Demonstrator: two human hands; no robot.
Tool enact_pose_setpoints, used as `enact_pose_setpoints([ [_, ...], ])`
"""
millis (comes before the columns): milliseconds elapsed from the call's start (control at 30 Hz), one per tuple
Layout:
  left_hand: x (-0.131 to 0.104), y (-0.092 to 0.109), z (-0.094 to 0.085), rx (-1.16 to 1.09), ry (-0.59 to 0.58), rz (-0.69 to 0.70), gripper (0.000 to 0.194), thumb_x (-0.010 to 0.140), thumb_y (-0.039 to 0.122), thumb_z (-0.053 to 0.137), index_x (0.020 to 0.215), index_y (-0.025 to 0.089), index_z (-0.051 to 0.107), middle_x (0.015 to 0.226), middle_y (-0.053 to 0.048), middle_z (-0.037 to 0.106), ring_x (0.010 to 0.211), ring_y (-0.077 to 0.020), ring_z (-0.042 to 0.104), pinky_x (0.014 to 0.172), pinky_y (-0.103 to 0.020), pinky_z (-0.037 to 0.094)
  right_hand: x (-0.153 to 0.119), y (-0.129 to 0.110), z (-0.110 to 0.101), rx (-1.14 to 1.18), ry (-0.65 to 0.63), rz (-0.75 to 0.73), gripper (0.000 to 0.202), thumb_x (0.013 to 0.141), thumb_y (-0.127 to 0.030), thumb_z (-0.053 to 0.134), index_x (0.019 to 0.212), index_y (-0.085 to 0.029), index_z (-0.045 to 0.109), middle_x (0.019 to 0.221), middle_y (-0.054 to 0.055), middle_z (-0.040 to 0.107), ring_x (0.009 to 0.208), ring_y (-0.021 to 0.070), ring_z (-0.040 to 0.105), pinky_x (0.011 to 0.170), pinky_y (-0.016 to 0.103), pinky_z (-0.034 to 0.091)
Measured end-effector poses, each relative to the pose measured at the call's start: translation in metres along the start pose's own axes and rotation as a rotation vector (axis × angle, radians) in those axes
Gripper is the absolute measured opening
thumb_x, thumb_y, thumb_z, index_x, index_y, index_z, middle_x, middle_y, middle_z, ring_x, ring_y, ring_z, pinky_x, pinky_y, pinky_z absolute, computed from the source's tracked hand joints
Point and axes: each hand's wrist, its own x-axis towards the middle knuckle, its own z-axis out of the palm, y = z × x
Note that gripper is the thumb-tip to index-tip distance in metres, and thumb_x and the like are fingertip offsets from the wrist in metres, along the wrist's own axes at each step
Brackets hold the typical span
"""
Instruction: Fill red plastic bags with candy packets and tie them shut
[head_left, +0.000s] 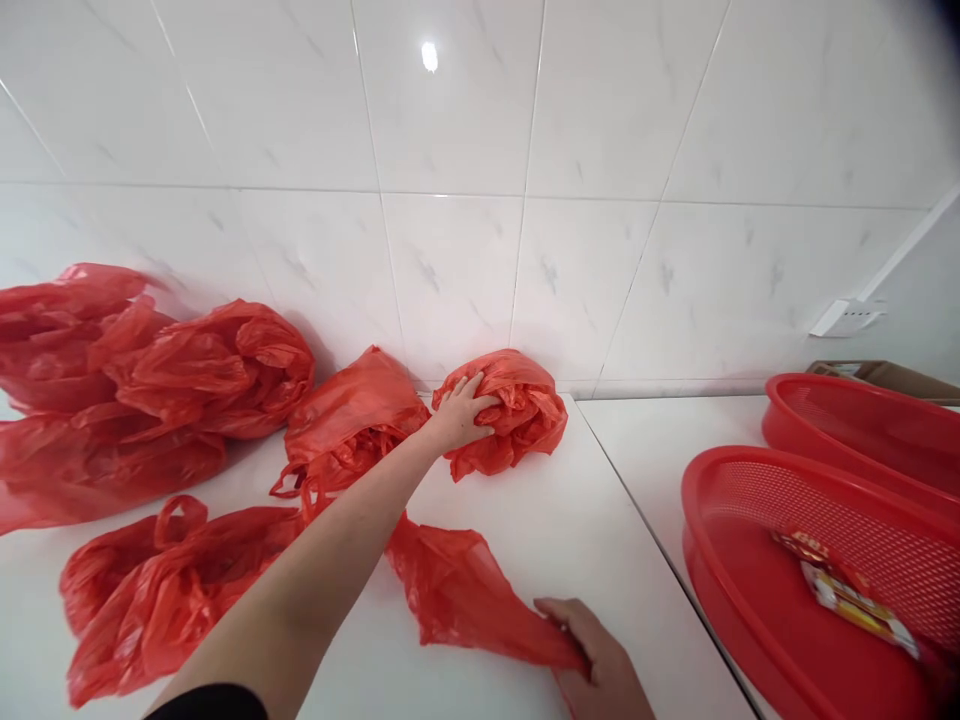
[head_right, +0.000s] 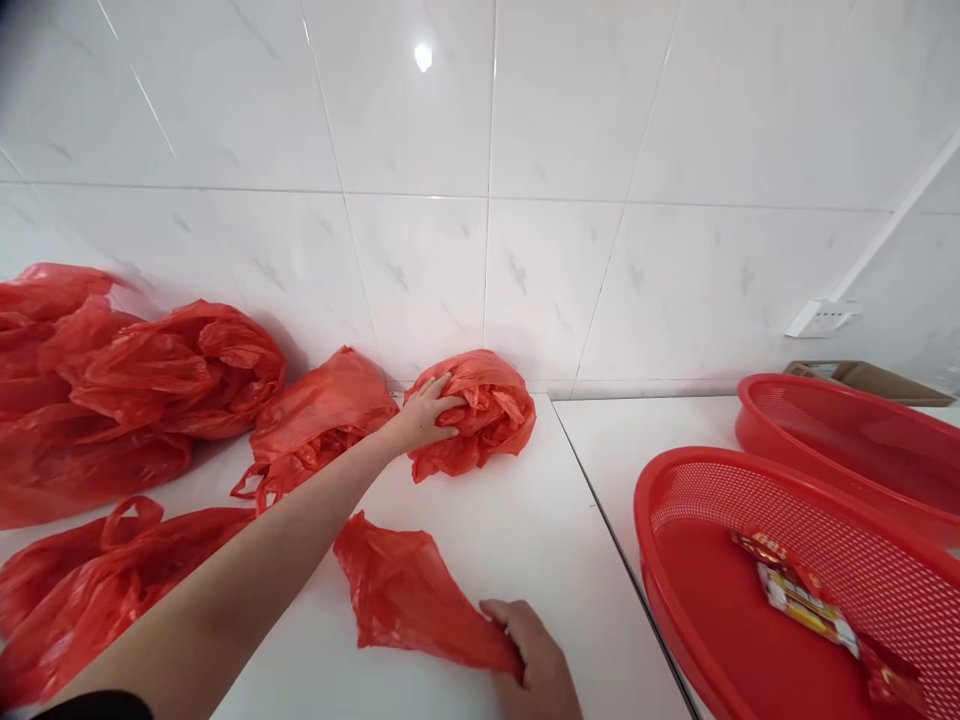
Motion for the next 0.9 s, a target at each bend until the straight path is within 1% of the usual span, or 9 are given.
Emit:
enact_pose_setpoints([
  [100, -0.023, 0.022, -0.015, -0.011, 0.038, -0.027, 0.041, 0.078, 0.030, 0.066, 0.118, 0.029, 0.057, 0.148, -0.006, 0.028, 0.134, -0.0375, 0.025, 0.108, -0.060, 0.021, 0.000, -0.002, -0.010, 0.229, 0.086, 0.171, 0.047, 0.061, -0.018, 0.043, 0.105, -0.020, 0.061, 0.096, 0.005, 0.064, 0.091, 0.0197, 0.061, 0.083, 0.030, 0.047],
  [200, -0.056, 0.046, -0.033, -0.053, 0.037, -0.040, 0.034, 0.088, 0.031, 0.051, 0.121, 0.026, 0.054, 0.138, -0.009, 0.041, 0.126, -0.0311, 0.040, 0.103, -0.052, 0.034, 0.005, -0.010, -0.014, 0.339, 0.109, 0.250, 0.038, 0.062, -0.024, 0.046, 0.098, -0.020, 0.058, 0.088, 0.003, 0.063, 0.085, 0.0194, 0.062, 0.075, 0.029, 0.049],
  [267, -0.080, 0.056, -0.042, -0.097, -0.028, -0.033, 0.034, 0.087, 0.038, 0.053, 0.119, 0.027, 0.056, 0.125, -0.008, 0.054, 0.113, -0.0261, 0.051, 0.095, -0.042, 0.044, 0.007, -0.017, -0.016, 0.359, 0.098, 0.249, 0.032, 0.061, -0.027, 0.047, 0.090, -0.020, 0.057, 0.085, 0.003, 0.063, 0.082, 0.0190, 0.062, 0.071, 0.028, 0.048],
  [367, -0.112, 0.059, -0.042, -0.158, -0.162, -0.058, 0.059, 0.071, 0.048, 0.069, 0.125, 0.030, 0.053, 0.123, -0.006, 0.059, 0.115, -0.0276, 0.052, 0.094, -0.038, 0.045, 0.009, -0.024, -0.024, 0.304, 0.070, 0.243, 0.028, 0.060, -0.026, 0.046, 0.085, -0.021, 0.056, 0.082, 0.002, 0.064, 0.077, 0.0184, 0.060, 0.066, 0.027, 0.047],
  [467, -0.135, 0.051, -0.029, -0.224, -0.289, -0.206, 0.078, 0.061, 0.038, 0.076, 0.133, 0.030, 0.047, 0.122, -0.007, 0.060, 0.117, -0.0321, 0.050, 0.093, -0.040, 0.045, 0.009, -0.028, -0.034, 0.207, 0.057, 0.283, 0.021, 0.061, -0.024, 0.045, 0.080, -0.022, 0.056, 0.075, 0.000, 0.062, 0.069, 0.0173, 0.058, 0.059, 0.025, 0.044],
  [600, -0.145, 0.044, -0.019, -0.301, -0.318, -0.299, 0.043, 0.073, 0.020, 0.056, 0.115, 0.028, 0.060, 0.101, -0.001, 0.068, 0.092, -0.0220, 0.063, 0.077, -0.030, 0.051, 0.010, -0.028, -0.051, 0.017, 0.167, 0.277, 0.010, 0.068, -0.026, 0.048, 0.073, -0.023, 0.056, 0.069, -0.001, 0.059, 0.063, 0.0161, 0.054, 0.055, 0.025, 0.042],
  [667, -0.145, 0.047, -0.019, -0.342, -0.304, -0.314, 0.035, 0.076, 0.019, 0.049, 0.107, 0.027, 0.062, 0.096, 0.001, 0.069, 0.084, -0.0179, 0.064, 0.071, -0.025, 0.051, 0.010, -0.027, -0.060, -0.109, 0.216, 0.258, 0.015, 0.070, -0.028, 0.051, 0.081, -0.024, 0.059, 0.079, 0.000, 0.061, 0.066, 0.0165, 0.056, 0.058, 0.027, 0.045],
  [800, -0.140, 0.059, -0.024, -0.383, -0.257, -0.319, 0.031, 0.077, 0.017, 0.043, 0.100, 0.025, 0.061, 0.091, 0.002, 0.068, 0.078, -0.0150, 0.063, 0.067, -0.023, 0.050, 0.006, -0.029, -0.071, -0.354, 0.268, 0.056, 0.045, 0.068, -0.032, 0.062, 0.112, -0.026, 0.059, 0.123, 0.006, 0.055, 0.109, 0.0259, 0.054, 0.088, 0.037, 0.047],
  [900, -0.137, 0.069, -0.025, -0.383, -0.231, -0.288, 0.032, 0.077, 0.014, 0.041, 0.098, 0.026, 0.062, 0.087, 0.003, 0.068, 0.075, -0.0142, 0.062, 0.067, -0.023, 0.050, 0.002, -0.039, -0.063, -0.415, 0.331, -0.114, 0.035, 0.079, -0.036, 0.058, 0.112, -0.027, 0.061, 0.124, 0.006, 0.056, 0.116, 0.0264, 0.051, 0.095, 0.039, 0.044],
])
